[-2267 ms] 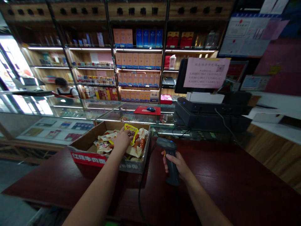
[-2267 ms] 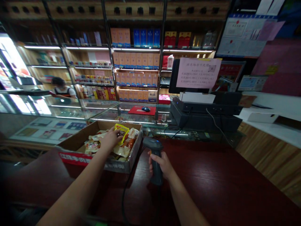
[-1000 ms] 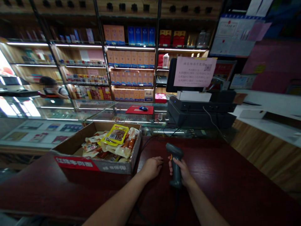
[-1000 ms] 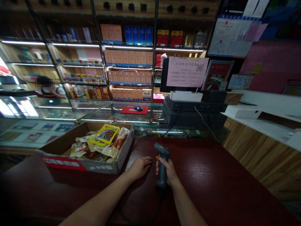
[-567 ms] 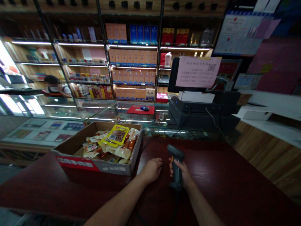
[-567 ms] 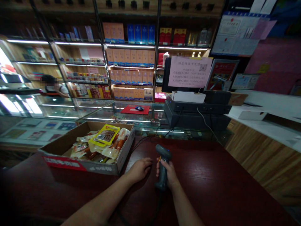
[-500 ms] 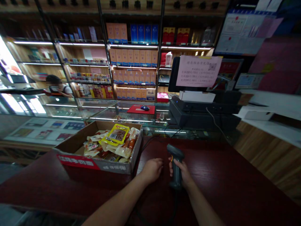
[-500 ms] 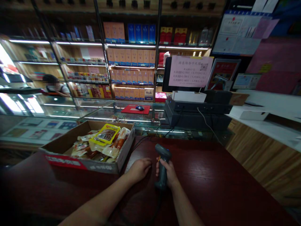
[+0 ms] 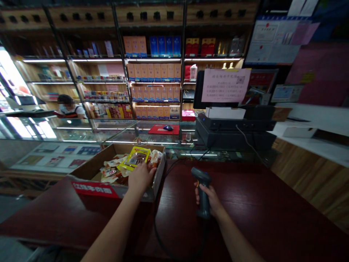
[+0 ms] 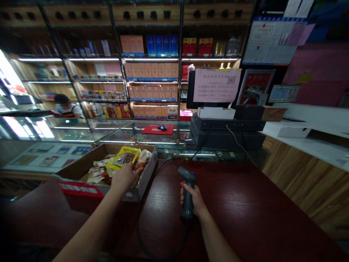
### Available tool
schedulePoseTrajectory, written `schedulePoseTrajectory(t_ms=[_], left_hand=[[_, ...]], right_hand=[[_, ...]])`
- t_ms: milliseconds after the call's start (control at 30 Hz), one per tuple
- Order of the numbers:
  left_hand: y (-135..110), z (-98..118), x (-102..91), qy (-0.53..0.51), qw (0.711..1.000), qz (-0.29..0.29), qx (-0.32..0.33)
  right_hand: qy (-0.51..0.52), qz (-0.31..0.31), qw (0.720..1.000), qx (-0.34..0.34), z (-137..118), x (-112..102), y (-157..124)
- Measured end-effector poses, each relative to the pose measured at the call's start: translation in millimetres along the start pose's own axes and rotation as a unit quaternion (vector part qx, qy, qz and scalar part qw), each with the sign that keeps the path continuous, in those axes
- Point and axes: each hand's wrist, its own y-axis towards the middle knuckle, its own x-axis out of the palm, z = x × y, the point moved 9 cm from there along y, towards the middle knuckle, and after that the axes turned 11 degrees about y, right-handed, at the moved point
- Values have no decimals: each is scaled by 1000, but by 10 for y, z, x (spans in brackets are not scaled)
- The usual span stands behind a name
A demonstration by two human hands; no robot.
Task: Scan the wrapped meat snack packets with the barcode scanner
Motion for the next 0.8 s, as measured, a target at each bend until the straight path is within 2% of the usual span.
schedulePoseTrajectory(t_ms=[100, 233, 300, 400, 467, 567, 667, 800], left_hand=[[-51, 108, 35, -30, 999, 18, 19], [-37, 10, -19, -107, 992, 67, -3], [-45, -90, -140, -190, 975, 118, -19], [-119, -163, -267, -335, 927, 165, -38], [-200, -99, -246, -408, 898, 162, -38], [-349, 104, -56, -478, 869, 119, -34], [-485, 258, 171, -508, 857, 77, -39], [-562, 302, 266, -501, 861, 68, -43]], right_hand=[[-2, -4, 1000, -1, -8, 26, -20], [-10, -9, 1000, 4, -6, 54, -33], [-13, -15, 1000, 3, -16, 76, -40], [-13, -14, 1000, -11, -74, 116, -84], [-13, -13, 999, -31, -149, 173, -150], [-34, -28, 997, -55, -268, 332, -296], [-77, -36, 994, -65, -354, 497, -433], [-119, -29, 991, -47, -365, 619, -504]])
